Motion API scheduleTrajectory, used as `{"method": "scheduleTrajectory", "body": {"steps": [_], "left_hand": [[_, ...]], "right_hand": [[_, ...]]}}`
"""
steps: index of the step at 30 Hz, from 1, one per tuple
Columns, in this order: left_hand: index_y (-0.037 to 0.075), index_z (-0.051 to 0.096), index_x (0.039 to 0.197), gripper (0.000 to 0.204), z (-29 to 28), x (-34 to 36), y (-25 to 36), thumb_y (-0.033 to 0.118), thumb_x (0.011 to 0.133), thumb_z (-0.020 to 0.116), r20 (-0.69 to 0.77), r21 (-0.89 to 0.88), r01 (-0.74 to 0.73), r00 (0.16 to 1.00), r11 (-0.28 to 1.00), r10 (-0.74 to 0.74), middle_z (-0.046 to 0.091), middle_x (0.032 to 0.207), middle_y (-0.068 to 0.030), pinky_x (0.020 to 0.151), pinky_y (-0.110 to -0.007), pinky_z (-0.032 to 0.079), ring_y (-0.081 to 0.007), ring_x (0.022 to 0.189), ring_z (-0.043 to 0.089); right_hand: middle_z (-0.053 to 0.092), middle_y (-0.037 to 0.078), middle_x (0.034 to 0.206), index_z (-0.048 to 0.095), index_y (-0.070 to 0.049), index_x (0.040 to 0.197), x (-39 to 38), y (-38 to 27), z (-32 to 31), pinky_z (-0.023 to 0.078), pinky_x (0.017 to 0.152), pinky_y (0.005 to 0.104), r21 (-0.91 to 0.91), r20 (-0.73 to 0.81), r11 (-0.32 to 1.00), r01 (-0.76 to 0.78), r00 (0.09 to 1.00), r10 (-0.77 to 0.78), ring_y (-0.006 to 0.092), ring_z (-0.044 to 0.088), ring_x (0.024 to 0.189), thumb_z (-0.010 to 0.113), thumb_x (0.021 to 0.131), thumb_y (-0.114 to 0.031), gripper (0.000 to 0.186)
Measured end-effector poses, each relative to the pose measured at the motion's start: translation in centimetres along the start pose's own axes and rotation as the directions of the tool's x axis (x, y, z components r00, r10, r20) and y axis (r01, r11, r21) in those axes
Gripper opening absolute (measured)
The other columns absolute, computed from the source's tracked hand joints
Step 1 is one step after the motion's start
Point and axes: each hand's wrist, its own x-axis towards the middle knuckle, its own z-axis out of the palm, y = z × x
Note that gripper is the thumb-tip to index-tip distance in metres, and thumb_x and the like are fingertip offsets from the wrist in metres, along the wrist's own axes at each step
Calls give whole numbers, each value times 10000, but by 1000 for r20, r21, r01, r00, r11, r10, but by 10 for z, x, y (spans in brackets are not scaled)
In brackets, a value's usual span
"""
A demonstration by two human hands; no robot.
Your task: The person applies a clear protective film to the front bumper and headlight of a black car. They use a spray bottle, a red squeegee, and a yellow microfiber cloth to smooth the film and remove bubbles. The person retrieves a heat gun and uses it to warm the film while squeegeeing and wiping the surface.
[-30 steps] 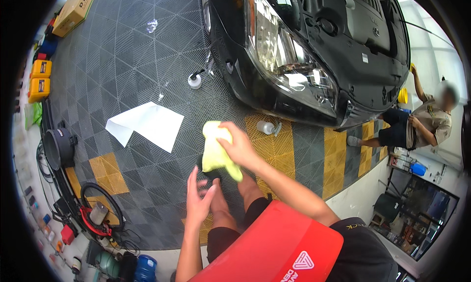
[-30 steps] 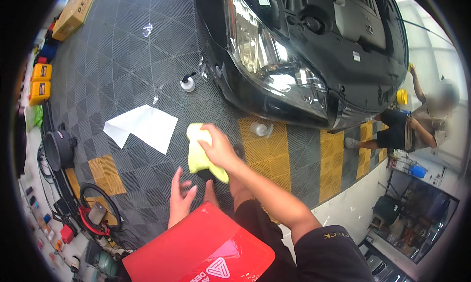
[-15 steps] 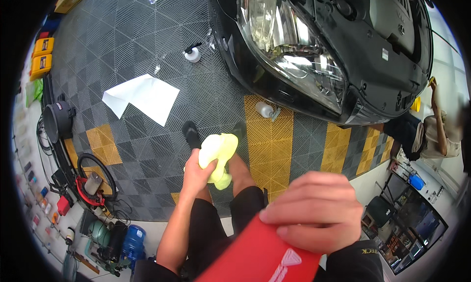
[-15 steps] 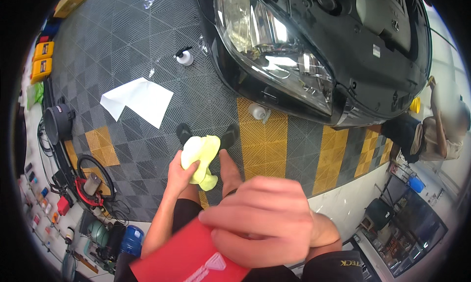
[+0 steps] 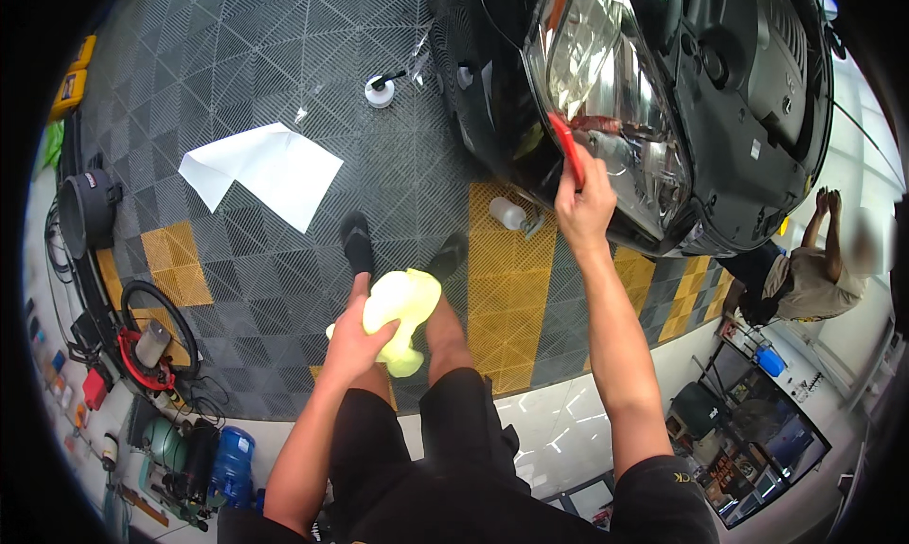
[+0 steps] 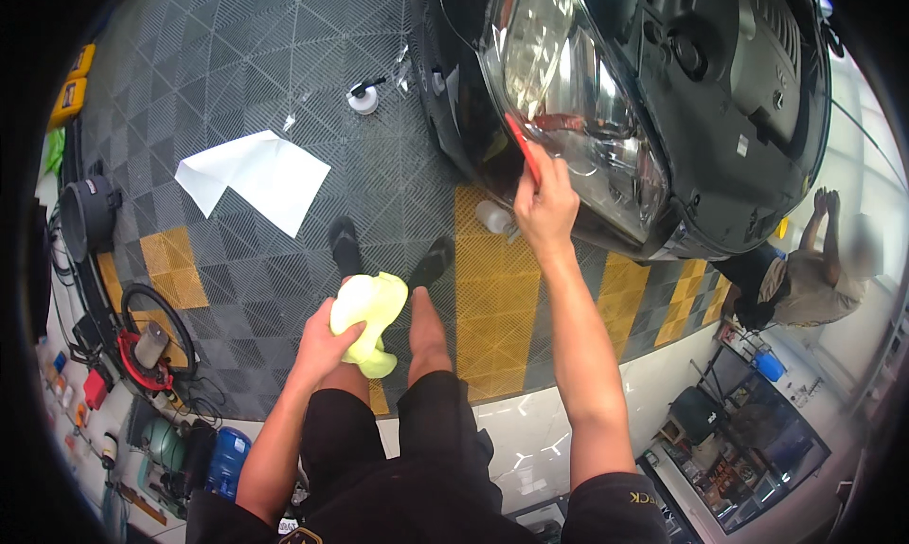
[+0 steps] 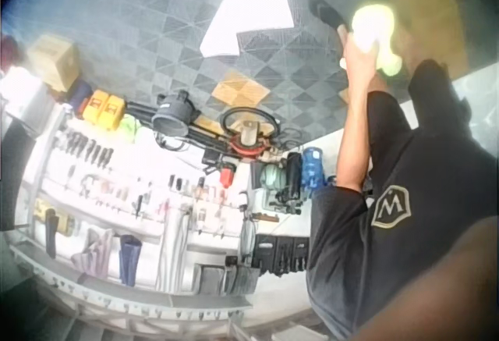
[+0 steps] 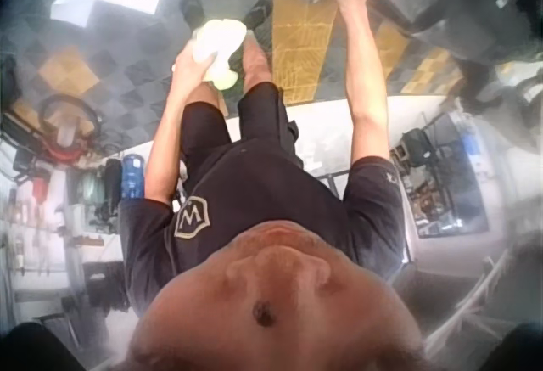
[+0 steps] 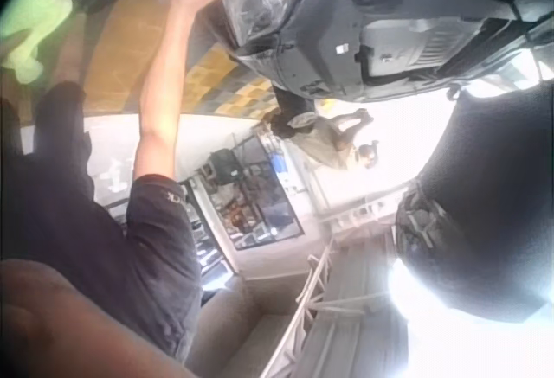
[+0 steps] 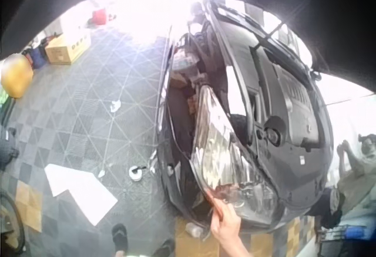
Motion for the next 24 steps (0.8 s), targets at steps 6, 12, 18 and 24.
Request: {"method": "scheduleTrajectory", "body": {"steps": [6,12,18,24], "left_hand": [[-24,620,1072,309,-42,-8,6,170,876,759,-56,-73,51,997,996,-55,717,991,-137,836,-364,542,-214,925,696],[-28,620,1089,332,-50,-9,8,173,869,766,-103,-149,50,993,988,-65,716,991,-150,825,-379,547,-236,914,698],[-28,621,1166,402,-30,6,11,221,884,765,-45,-49,-75,996,996,73,622,1103,-151,921,-389,513,-267,1032,643],[-32,609,1148,431,10,49,48,252,878,789,-29,-420,35,998,907,-52,654,1082,-163,870,-398,548,-278,981,686]], "right_hand": [[625,141,923,662,-105,1247,0,-15,10,558,643,439,-179,97,983,51,995,-34,350,676,731,650,901,12,365],[639,173,946,664,-106,1270,6,-23,-2,547,688,428,-31,60,999,-16,998,18,377,668,787,625,906,39,393],[583,147,923,661,-139,1309,-4,-9,5,540,685,414,-100,104,995,-7,994,17,368,642,767,637,885,41,461],[608,141,973,682,-145,1308,-72,-26,-37,558,728,391,156,237,984,-86,970,47,340,682,832,615,868,66,493]]}}
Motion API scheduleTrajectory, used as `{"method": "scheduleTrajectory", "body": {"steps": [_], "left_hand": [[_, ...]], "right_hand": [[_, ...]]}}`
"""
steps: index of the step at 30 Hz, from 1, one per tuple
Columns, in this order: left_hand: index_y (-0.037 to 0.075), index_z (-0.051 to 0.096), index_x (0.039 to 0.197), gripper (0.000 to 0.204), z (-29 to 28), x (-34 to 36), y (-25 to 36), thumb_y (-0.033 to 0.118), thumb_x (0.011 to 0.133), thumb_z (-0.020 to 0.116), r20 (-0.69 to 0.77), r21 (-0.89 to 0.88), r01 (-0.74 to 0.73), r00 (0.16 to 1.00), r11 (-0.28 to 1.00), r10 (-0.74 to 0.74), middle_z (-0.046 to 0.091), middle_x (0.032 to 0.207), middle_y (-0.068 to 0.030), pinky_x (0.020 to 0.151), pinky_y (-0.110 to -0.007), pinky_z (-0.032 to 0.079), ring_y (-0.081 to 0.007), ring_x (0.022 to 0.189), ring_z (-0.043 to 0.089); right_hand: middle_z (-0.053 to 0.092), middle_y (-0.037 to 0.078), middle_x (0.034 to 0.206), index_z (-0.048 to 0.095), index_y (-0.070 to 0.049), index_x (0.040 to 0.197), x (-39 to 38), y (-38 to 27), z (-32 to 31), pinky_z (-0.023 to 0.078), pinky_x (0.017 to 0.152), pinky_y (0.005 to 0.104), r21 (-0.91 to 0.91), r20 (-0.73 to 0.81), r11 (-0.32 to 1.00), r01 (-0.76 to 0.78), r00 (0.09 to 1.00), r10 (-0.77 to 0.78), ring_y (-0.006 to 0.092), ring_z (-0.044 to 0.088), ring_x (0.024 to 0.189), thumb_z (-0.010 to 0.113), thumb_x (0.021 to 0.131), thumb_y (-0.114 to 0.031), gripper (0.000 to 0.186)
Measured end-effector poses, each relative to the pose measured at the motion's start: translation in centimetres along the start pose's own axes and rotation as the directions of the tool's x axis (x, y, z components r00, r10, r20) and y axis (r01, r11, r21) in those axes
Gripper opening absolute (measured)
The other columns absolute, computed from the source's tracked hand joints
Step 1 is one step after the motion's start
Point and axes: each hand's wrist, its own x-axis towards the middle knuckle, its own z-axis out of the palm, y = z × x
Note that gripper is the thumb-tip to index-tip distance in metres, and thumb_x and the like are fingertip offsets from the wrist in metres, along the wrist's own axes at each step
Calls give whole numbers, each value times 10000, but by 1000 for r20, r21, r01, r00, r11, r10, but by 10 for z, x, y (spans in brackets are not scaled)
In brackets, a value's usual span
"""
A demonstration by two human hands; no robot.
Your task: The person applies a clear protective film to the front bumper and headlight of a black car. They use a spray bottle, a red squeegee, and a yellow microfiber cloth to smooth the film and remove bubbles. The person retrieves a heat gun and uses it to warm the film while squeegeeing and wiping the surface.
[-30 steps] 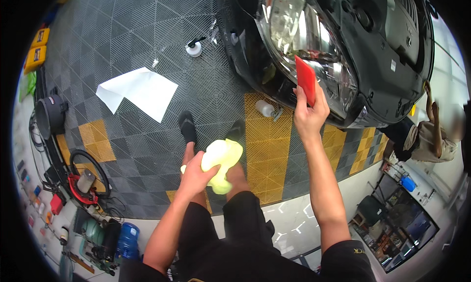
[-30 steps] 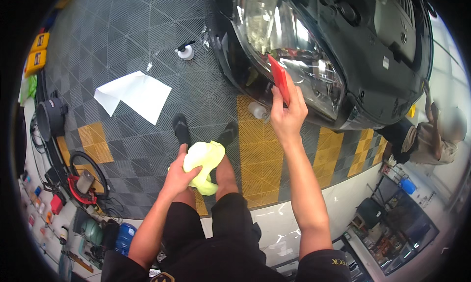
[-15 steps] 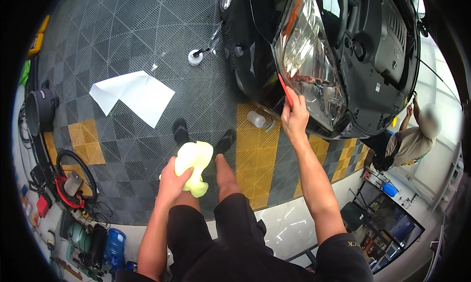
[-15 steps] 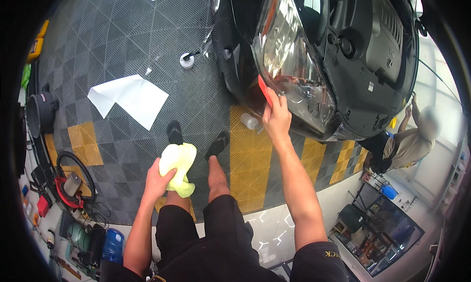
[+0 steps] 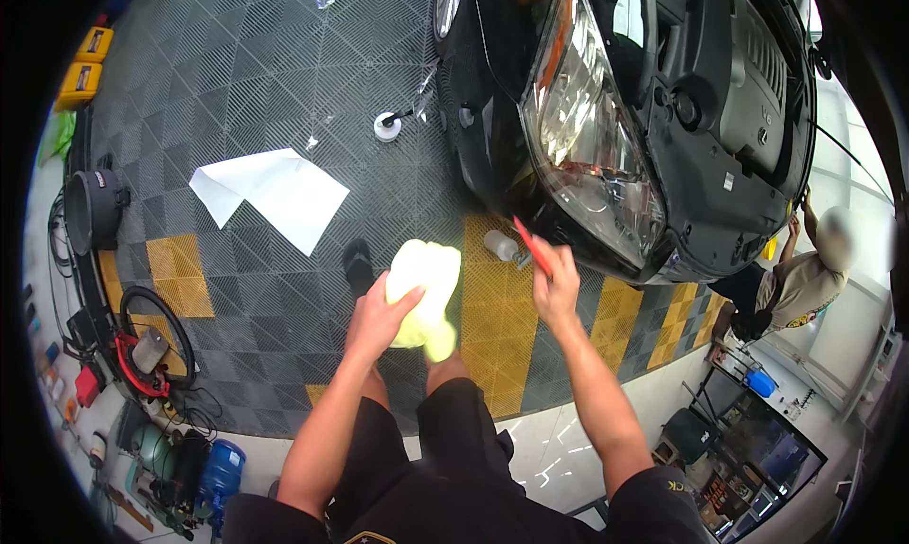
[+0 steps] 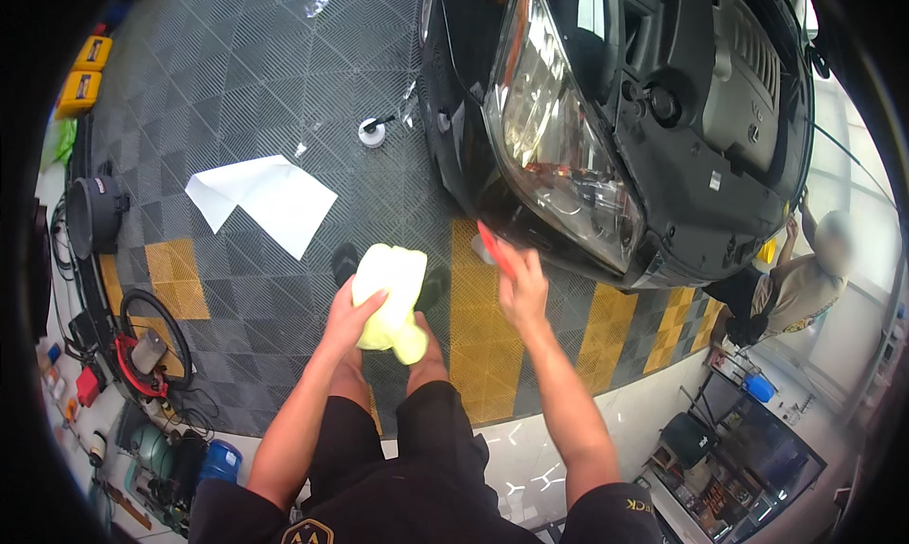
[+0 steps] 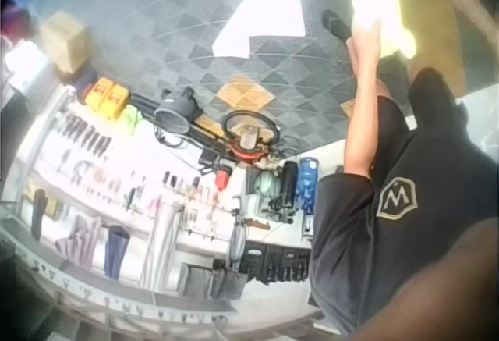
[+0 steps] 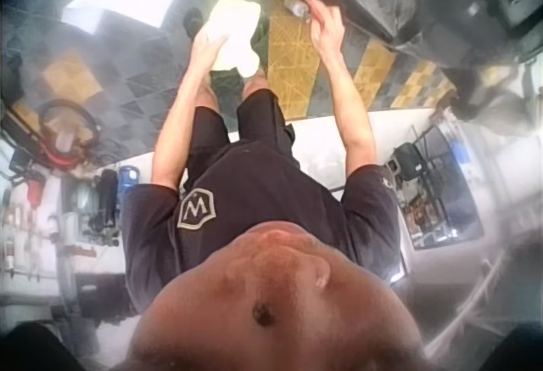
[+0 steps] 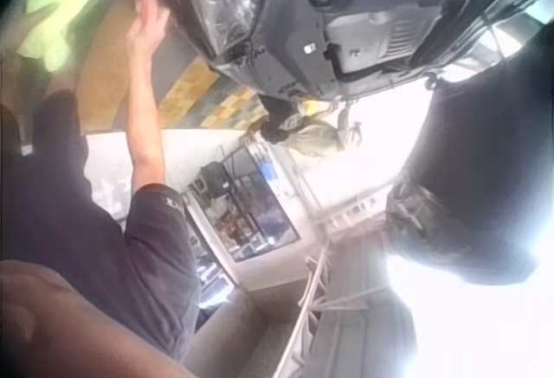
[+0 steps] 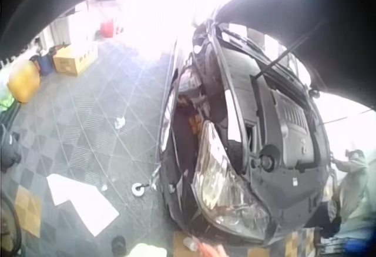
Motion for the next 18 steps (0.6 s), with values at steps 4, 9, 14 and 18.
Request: {"method": "scheduleTrajectory", "body": {"steps": [4,9,14,18], "left_hand": [[-28,499,1192,490,77,43,19,153,854,804,-281,-6,-200,941,980,191,670,1138,-207,893,-390,562,-259,1039,692],[2,388,1496,635,175,47,112,44,925,663,-415,194,-530,718,825,559,392,1481,-273,1124,-449,413,-435,1319,516],[-29,434,1517,671,244,105,133,34,900,688,-381,311,-679,551,665,742,417,1480,-280,1110,-487,391,-446,1261,492],[-63,541,1294,439,241,153,159,84,914,705,-533,208,-733,470,648,703,517,1240,-243,1008,-456,425,-388,1110,534]], "right_hand": [[601,145,897,694,-48,1237,-72,-7,-18,499,691,366,61,-9,963,-262,965,263,278,600,752,653,961,-37,279],[592,93,917,663,46,1142,-127,-1,-43,524,555,287,245,-5,859,-450,885,466,143,612,680,626,976,-20,182],[621,108,929,681,36,1159,-130,21,-60,544,597,299,161,29,817,-554,830,557,165,631,680,627,968,-34,210],[599,72,833,658,57,1069,-132,27,-61,526,528,283,177,22,783,-597,797,603,131,606,589,637,968,-31,136]]}}
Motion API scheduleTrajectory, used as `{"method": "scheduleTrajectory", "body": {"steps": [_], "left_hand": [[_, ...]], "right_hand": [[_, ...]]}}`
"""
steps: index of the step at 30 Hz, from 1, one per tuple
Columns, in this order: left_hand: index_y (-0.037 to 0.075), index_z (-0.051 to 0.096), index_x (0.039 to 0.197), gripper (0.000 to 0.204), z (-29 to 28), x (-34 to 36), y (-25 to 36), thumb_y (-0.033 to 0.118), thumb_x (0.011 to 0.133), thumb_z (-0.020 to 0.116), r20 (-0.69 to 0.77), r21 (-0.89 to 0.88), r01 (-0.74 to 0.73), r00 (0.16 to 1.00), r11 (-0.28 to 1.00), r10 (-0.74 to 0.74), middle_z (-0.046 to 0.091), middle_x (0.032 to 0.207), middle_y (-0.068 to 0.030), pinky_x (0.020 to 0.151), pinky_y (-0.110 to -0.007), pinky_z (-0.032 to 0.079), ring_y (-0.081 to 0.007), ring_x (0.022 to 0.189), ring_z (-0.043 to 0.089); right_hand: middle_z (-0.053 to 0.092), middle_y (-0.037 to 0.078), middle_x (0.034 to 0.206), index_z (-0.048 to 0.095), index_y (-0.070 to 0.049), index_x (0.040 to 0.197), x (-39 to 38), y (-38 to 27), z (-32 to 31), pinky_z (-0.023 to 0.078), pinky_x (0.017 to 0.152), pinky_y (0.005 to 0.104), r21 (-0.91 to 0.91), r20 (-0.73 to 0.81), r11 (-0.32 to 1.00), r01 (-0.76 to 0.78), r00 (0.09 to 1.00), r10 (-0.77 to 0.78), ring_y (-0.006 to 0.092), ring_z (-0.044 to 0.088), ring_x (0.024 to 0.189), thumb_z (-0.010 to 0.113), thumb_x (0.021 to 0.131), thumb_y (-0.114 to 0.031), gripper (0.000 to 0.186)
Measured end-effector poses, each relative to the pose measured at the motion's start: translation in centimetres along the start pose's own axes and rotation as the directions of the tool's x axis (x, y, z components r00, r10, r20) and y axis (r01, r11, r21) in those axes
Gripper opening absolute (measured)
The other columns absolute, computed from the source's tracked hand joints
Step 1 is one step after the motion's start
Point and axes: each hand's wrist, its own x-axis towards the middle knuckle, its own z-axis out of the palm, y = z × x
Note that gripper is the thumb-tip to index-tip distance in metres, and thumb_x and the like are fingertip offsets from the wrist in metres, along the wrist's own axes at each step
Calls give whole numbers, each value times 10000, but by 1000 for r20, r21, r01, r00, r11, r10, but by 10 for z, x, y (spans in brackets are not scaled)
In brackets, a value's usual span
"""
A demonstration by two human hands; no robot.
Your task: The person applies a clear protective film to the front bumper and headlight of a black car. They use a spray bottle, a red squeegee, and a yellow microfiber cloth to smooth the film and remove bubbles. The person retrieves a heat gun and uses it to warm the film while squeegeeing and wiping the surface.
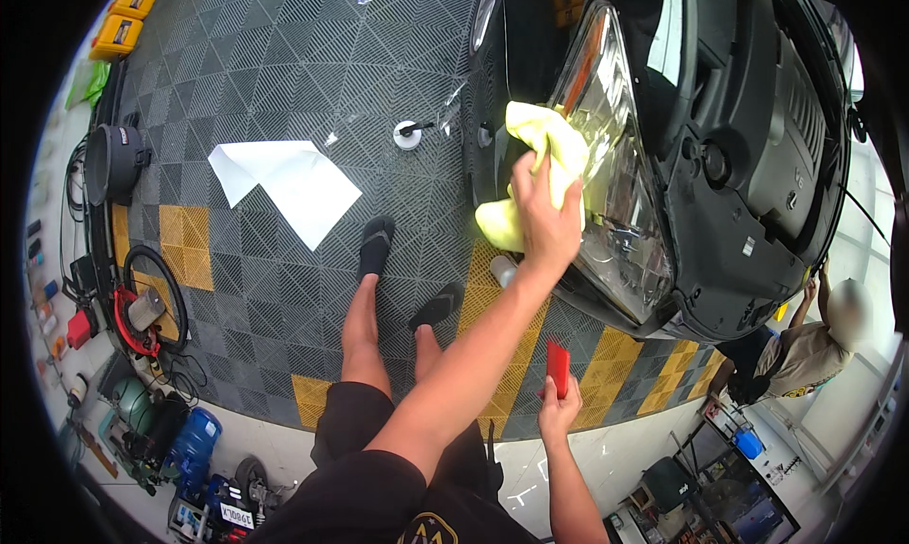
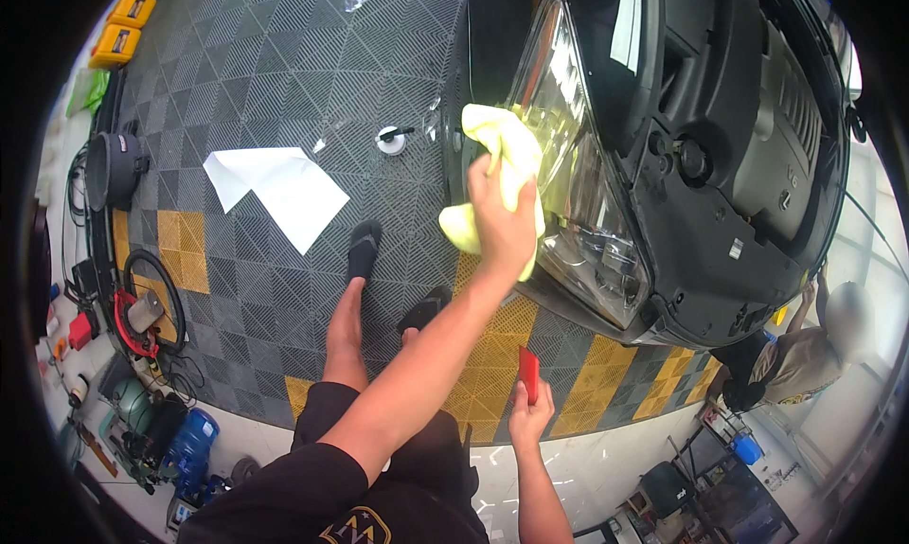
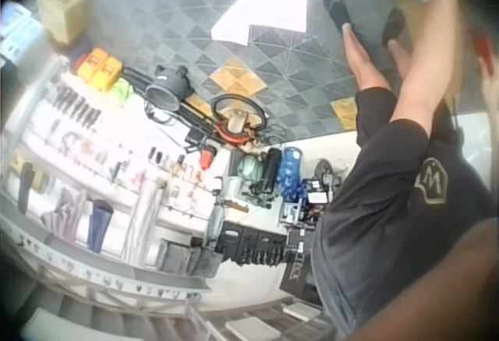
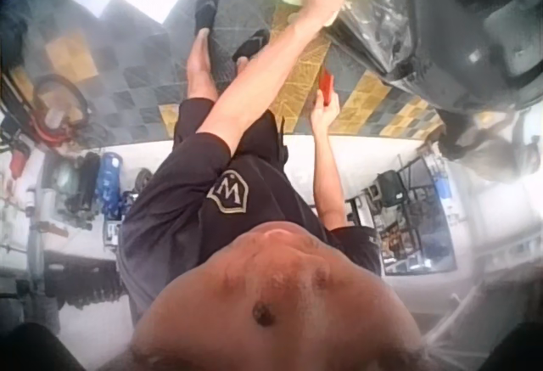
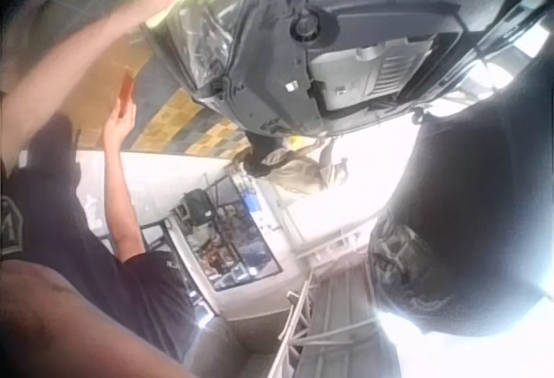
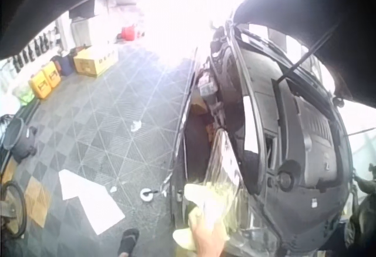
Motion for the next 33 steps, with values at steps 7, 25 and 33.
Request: {"method": "scheduleTrajectory", "body": {"steps": [7,25,33], "left_hand": [[0,566,1022,245,22,107,-29,144,915,733,-40,54,-34,999,998,36,554,1017,-179,856,-462,453,-371,953,571],[-14,584,1072,228,-58,126,-16,169,967,671,-45,17,-108,993,994,108,625,966,-94,794,-341,518,-175,872,620],[-42,550,1027,212,44,146,-12,168,1036,515,-131,19,-345,930,938,344,504,1024,-180,905,-432,416,-327,968,509]], "right_hand": [[607,68,821,659,48,1015,-6,23,9,530,534,281,9,73,990,-138,988,137,130,619,593,653,967,-41,101],[639,39,809,653,13,1039,1,8,0,529,552,281,225,18,913,-340,938,345,110,598,592,643,974,-53,93],[636,47,797,648,14,1034,-24,24,13,525,558,279,262,58,869,-420,905,420,117,606,580,647,963,-39,88]]}}
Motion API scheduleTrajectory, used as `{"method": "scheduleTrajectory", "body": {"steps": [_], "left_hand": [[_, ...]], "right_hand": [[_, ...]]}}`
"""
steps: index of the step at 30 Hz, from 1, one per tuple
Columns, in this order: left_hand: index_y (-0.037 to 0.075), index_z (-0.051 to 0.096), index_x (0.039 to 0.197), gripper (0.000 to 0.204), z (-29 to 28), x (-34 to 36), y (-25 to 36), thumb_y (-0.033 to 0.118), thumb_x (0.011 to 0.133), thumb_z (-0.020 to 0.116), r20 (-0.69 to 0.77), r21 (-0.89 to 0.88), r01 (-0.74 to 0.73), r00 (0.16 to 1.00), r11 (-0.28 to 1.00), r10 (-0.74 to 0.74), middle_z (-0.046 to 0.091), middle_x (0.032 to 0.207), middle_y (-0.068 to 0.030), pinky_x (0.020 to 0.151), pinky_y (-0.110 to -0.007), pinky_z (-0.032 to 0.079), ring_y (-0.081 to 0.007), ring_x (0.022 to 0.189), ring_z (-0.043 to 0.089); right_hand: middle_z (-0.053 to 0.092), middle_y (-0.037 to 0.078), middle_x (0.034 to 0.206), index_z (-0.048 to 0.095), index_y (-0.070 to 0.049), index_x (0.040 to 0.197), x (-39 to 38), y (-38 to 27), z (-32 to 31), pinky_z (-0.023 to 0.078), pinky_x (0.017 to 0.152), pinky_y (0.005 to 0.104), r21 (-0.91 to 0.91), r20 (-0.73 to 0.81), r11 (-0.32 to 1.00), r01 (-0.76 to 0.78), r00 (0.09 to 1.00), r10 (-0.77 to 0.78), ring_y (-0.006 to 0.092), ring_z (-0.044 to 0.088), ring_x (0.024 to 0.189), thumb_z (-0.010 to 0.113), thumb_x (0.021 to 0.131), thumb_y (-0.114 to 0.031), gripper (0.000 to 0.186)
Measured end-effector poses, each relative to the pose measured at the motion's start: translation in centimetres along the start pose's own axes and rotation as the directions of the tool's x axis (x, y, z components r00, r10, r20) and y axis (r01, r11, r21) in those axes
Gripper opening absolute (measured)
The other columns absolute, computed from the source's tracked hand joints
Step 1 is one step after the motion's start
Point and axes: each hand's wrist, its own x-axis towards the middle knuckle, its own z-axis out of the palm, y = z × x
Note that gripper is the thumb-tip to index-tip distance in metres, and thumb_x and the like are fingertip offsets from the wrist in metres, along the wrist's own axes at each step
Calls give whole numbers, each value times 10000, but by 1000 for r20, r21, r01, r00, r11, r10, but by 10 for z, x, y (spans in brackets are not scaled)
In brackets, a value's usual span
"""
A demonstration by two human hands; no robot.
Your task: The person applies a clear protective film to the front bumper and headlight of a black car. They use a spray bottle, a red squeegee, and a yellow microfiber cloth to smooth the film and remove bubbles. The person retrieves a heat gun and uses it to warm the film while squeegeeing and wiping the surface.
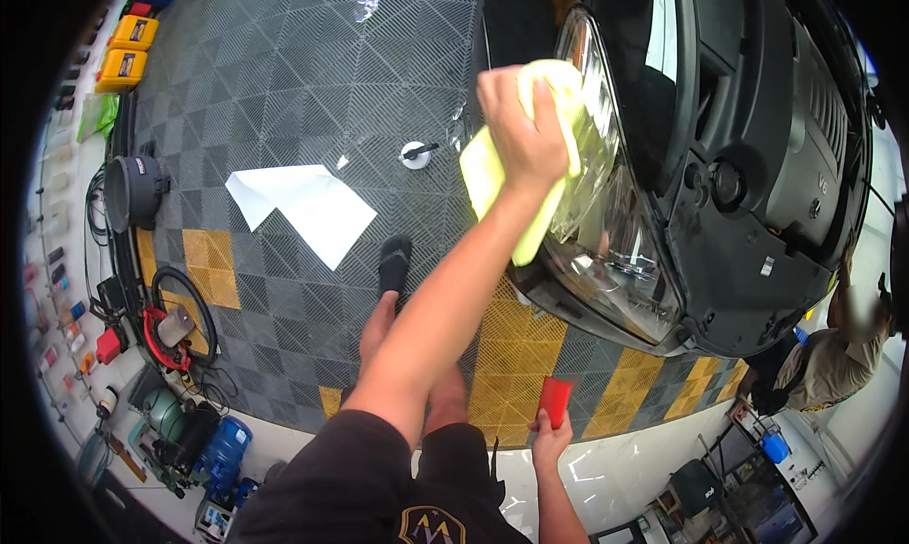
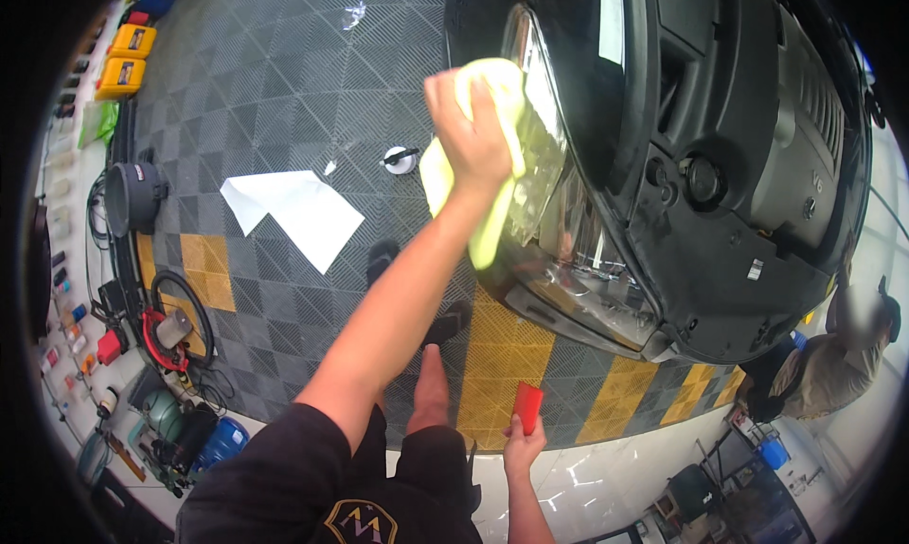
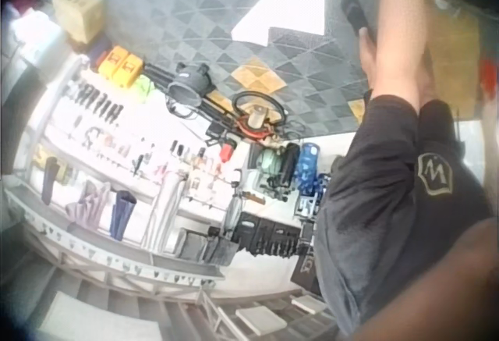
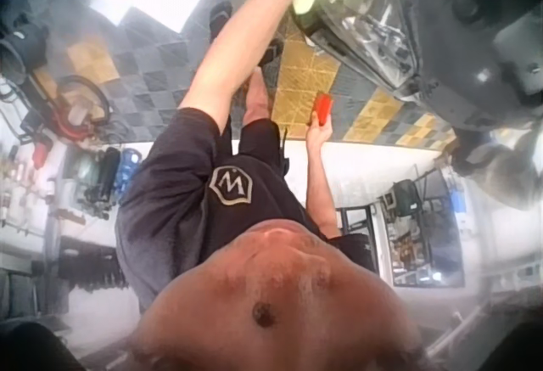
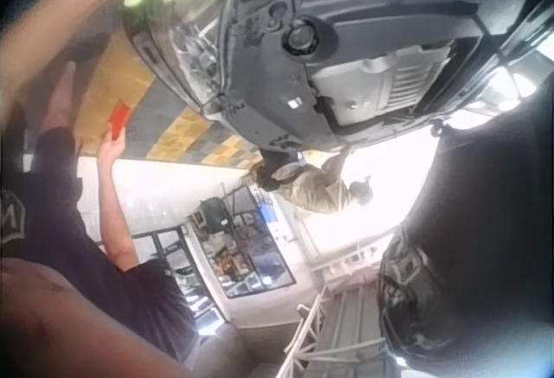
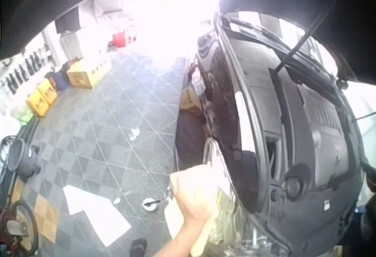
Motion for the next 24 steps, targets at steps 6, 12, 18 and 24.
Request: {"method": "scheduleTrajectory", "body": {"steps": [6,12,18,24], "left_hand": [[-13,536,993,240,19,37,-51,221,1044,519,-150,109,149,980,983,-132,522,1039,-188,904,-458,423,-370,985,530],[18,611,1080,257,-27,79,-70,264,1025,559,47,296,234,965,926,-259,610,1060,-200,884,-504,481,-415,993,603],[-24,572,1077,218,-93,44,-13,172,994,621,-33,43,236,972,971,-235,586,1032,-167,918,-432,466,-325,975,592],[14,575,1052,296,-46,-27,60,178,880,752,317,-80,7,948,997,19,520,1043,-168,820,-416,487,-357,921,583]], "right_hand": [[647,38,823,643,6,1054,-4,-10,1,501,578,266,33,-7,999,41,999,-41,113,608,617,660,981,-74,110],[668,38,832,652,-26,1026,-6,-73,13,466,549,236,178,-23,973,148,989,-146,103,606,630,659,1016,-159,133],[712,83,950,639,-8,1105,-18,-138,66,551,568,261,271,16,948,166,984,-177,152,689,725,668,990,-66,132],[724,125,986,615,13,1124,-35,-139,104,601,629,299,388,151,922,5,986,-69,213,735,756,671,967,-10,169]]}}
